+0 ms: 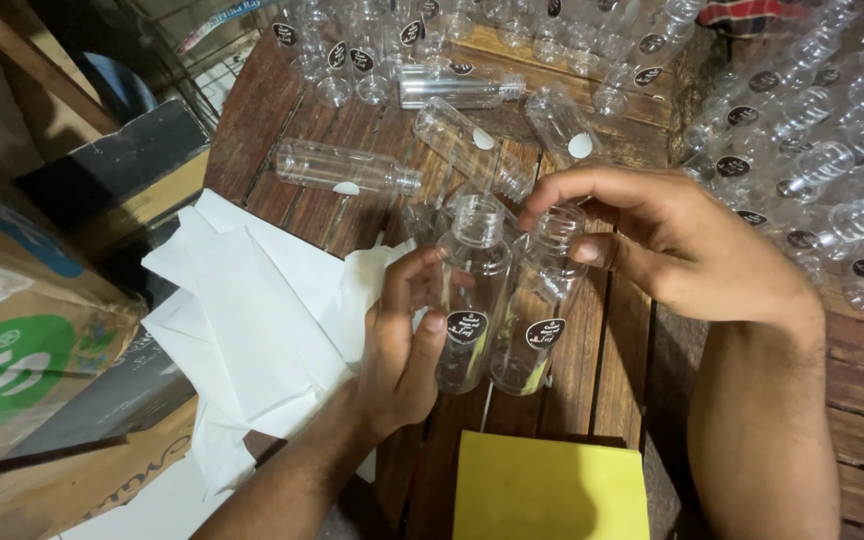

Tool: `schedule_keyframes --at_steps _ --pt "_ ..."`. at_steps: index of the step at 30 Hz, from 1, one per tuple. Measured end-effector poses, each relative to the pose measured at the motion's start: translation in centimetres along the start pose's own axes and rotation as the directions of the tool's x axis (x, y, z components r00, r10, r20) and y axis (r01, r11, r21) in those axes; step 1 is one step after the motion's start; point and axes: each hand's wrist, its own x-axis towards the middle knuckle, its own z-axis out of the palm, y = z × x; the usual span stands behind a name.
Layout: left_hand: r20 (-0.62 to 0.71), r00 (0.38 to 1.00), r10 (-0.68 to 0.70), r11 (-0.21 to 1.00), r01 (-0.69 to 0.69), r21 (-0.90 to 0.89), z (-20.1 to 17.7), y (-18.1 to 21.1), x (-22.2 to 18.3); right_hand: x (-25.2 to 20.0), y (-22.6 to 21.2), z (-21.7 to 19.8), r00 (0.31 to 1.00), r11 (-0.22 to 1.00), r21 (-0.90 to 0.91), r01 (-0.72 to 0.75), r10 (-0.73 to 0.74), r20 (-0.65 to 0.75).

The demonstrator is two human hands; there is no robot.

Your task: Sorting and organizing small clear plastic bottles on a wooden table.

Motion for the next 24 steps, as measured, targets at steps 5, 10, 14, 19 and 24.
schedule_keyframes --at_steps 5,10,14,19,24 --pt "-0.005 1.0 0.004 1.0 -0.004 0.018 0.01 -0.11 0.0 -0.01 0.06 -0.02 1.0 1.0 0.007 0.01 -0.01 -0.004" --pt "-0.014 1.0 0.017 0.999 -0.017 0.037 0.01 0.02 0.02 0.03 0.05 -0.02 0.999 0.999 -0.023 0.032 -0.032 -0.005" --pt "-0.016 1.0 0.006 1.0 -0.006 0.019 0.09 0.05 0.03 0.17 -0.23 -0.03 1.0 0.999 -0.032 0.024 -0.024 -0.004" --pt "-0.008 1.0 -0.004 1.0 0.004 -0.016 0.12 0.11 0.02 -0.08 0.41 0.06 1.0 0.997 0.074 0.012 -0.013 0.011" --pt "-0.013 1.0 0.009 0.999 -0.008 0.05 0.02 -0.01 0.03 0.07 0.0 0.01 1.0 1.0 0.015 0.01 -0.01 0.002"
